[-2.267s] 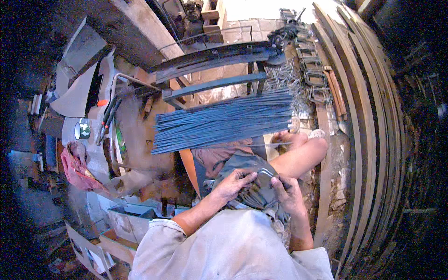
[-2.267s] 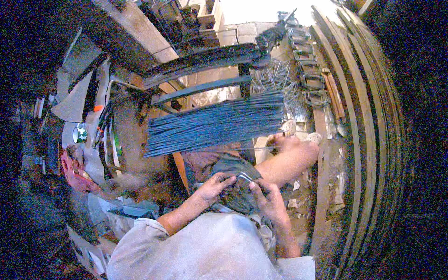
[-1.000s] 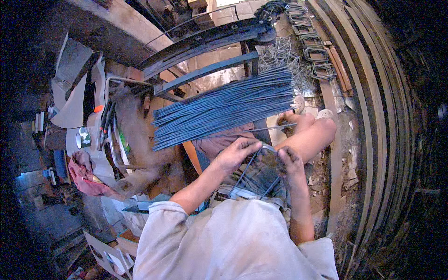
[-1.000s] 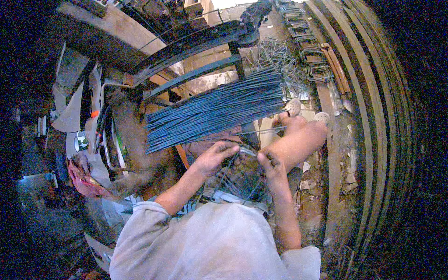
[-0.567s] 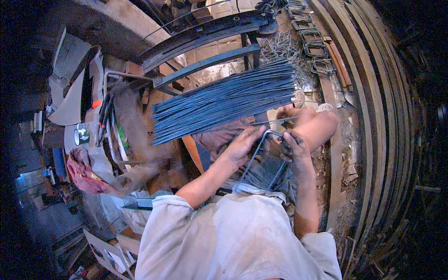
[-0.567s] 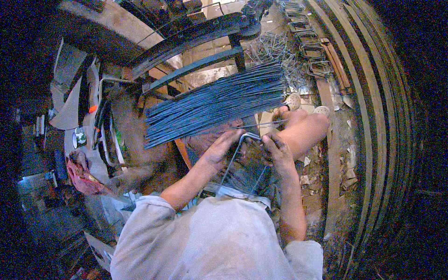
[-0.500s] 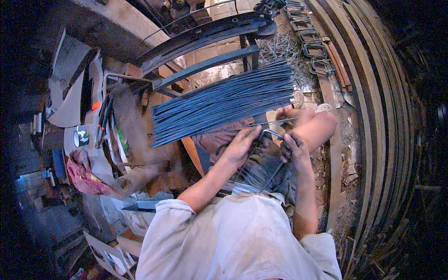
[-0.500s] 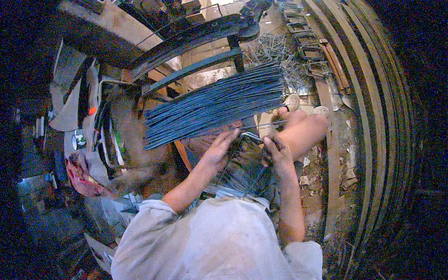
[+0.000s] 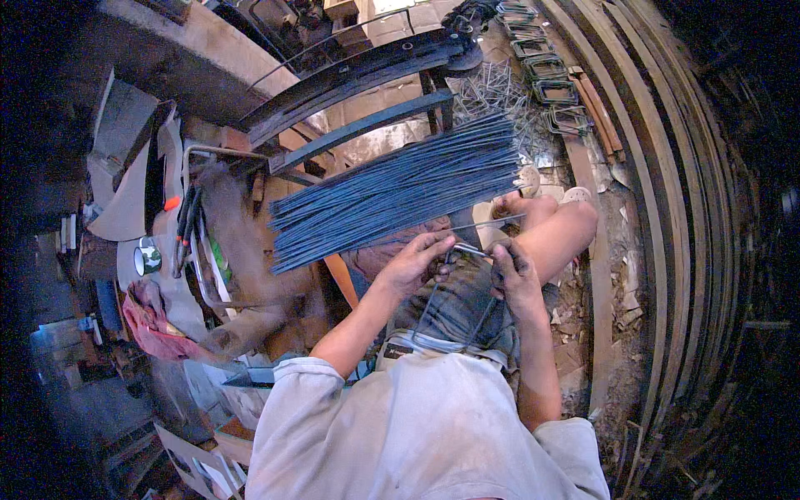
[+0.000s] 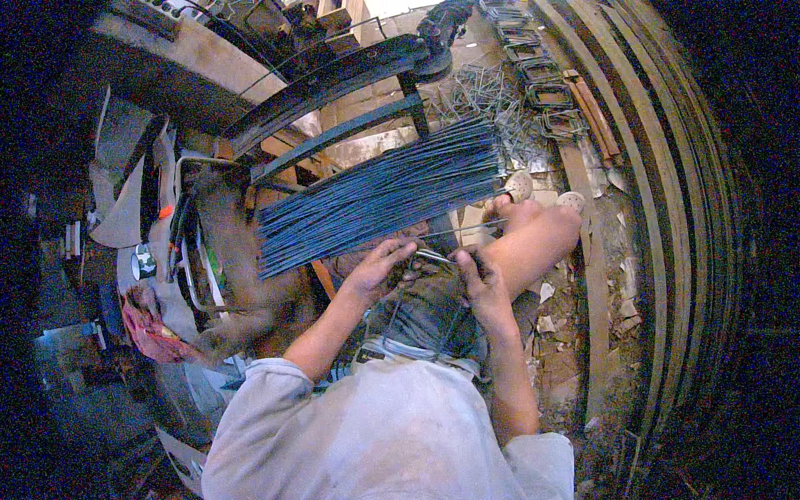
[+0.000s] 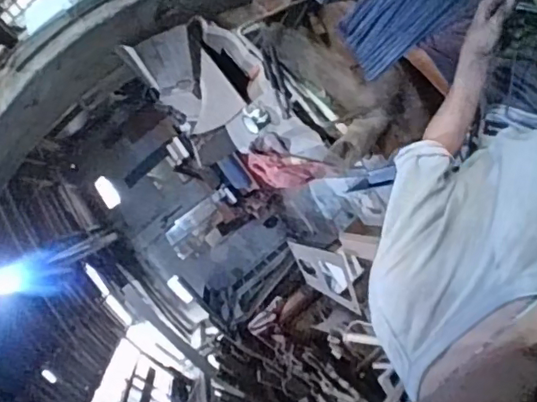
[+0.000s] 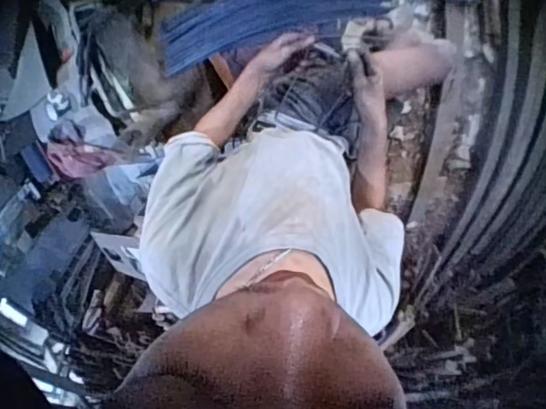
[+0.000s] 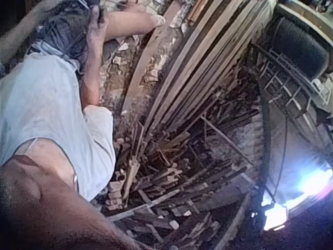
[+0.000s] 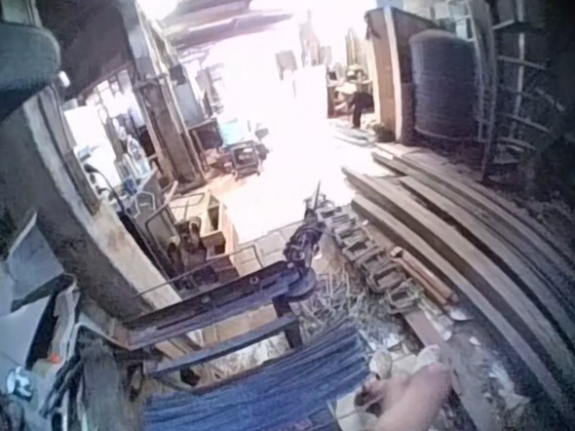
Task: The person bends metal rods by hand using a manual bending jig, placing each rod in the jig and pulling the lever to shape it.
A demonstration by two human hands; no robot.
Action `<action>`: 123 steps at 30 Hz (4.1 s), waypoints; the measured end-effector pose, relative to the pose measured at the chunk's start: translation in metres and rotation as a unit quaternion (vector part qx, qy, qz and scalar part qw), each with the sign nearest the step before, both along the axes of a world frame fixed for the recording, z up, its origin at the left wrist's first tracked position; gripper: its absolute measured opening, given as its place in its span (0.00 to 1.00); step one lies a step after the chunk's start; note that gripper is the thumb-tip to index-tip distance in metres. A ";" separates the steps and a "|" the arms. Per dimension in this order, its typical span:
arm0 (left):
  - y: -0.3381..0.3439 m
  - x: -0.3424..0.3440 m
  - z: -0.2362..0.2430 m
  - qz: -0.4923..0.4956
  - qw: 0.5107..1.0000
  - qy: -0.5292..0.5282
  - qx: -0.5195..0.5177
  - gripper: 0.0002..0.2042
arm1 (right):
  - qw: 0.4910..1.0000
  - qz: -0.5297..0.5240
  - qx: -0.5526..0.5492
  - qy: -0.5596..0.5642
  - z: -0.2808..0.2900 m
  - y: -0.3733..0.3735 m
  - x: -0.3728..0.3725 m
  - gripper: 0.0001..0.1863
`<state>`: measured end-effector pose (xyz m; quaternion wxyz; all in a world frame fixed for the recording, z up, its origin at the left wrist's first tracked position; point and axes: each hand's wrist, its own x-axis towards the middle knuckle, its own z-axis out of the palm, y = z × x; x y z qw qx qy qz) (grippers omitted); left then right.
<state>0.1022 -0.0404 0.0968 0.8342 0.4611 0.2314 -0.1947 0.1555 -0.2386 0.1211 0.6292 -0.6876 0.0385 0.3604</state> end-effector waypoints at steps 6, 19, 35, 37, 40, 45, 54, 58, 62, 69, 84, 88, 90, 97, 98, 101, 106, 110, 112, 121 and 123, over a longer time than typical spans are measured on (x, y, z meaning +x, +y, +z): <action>0.007 -0.011 0.024 -0.042 0.992 -0.075 0.087 0.13 | 0.992 0.070 0.054 -0.093 0.007 0.003 -0.007 0.10; 0.003 -0.042 0.053 -0.047 0.745 -0.303 0.593 0.12 | 0.993 0.023 0.000 -0.117 -0.001 0.006 -0.009 0.11; -0.020 0.010 0.019 0.144 0.970 0.070 -0.182 0.13 | 0.993 -0.058 0.098 0.038 0.021 0.004 0.020 0.11; -0.022 0.011 0.033 0.143 0.960 0.082 -0.226 0.15 | 0.996 0.009 0.076 0.050 0.007 -0.007 0.029 0.12; -0.030 0.003 0.027 0.064 0.993 0.052 -0.086 0.17 | 0.986 -0.005 0.115 0.120 -0.004 -0.014 0.033 0.13; -0.023 -0.005 -0.001 0.047 0.994 0.047 -0.088 0.15 | 0.939 -0.098 0.214 0.252 -0.016 -0.019 0.040 0.14; -0.014 -0.005 0.015 0.022 0.990 0.087 -0.106 0.16 | 0.979 -0.020 0.082 0.185 -0.016 -0.027 0.031 0.15; -0.026 -0.015 0.030 0.040 0.996 0.077 0.008 0.14 | 0.983 -0.002 0.079 0.167 -0.007 -0.038 0.029 0.16; -0.032 -0.023 0.045 0.040 0.998 0.045 0.026 0.13 | 0.980 -0.024 0.112 0.163 0.003 -0.040 0.025 0.15; -0.021 -0.014 0.049 -0.092 0.981 -0.002 0.170 0.18 | 0.985 -0.024 0.120 0.125 0.022 -0.035 0.023 0.15; 0.005 -0.015 0.013 0.224 0.959 -0.016 -0.170 0.25 | 0.883 -0.226 0.366 0.185 -0.001 -0.040 0.035 0.13; 0.010 -0.009 0.017 0.224 0.964 0.006 -0.146 0.18 | 0.907 -0.175 0.331 0.190 0.002 -0.045 0.035 0.15; 0.011 -0.009 0.016 0.212 0.973 0.022 -0.092 0.17 | 0.902 -0.151 0.343 0.213 -0.006 -0.051 0.038 0.16; 0.014 -0.012 -0.014 0.238 0.969 0.050 0.042 0.15 | 0.913 -0.198 0.304 0.186 -0.012 -0.036 0.022 0.18; 0.006 -0.008 -0.015 0.262 0.960 0.060 0.071 0.15 | 0.911 -0.221 0.299 0.176 -0.011 -0.033 0.019 0.19; 0.010 -0.014 -0.027 0.260 0.963 0.047 0.058 0.13 | 0.907 -0.280 0.269 0.164 -0.007 -0.024 0.016 0.21; 0.006 -0.014 -0.016 0.247 0.965 0.056 0.063 0.15 | 0.901 -0.323 0.261 0.127 -0.005 -0.028 0.005 0.16; 0.001 -0.015 -0.019 0.267 0.963 0.027 0.014 0.13 | 0.891 -0.304 0.330 0.071 -0.004 -0.040 -0.001 0.15; 0.005 -0.013 -0.030 0.239 0.971 0.014 -0.009 0.13 | 0.883 -0.327 0.327 0.079 -0.002 -0.041 0.004 0.16; 0.008 -0.013 -0.014 0.247 0.966 -0.073 -0.033 0.16 | 0.958 -0.257 0.075 -0.105 0.011 -0.030 0.028 0.18; 0.007 -0.012 -0.008 0.295 0.951 -0.087 -0.036 0.17 | 0.968 -0.232 0.030 -0.090 0.005 -0.034 0.025 0.19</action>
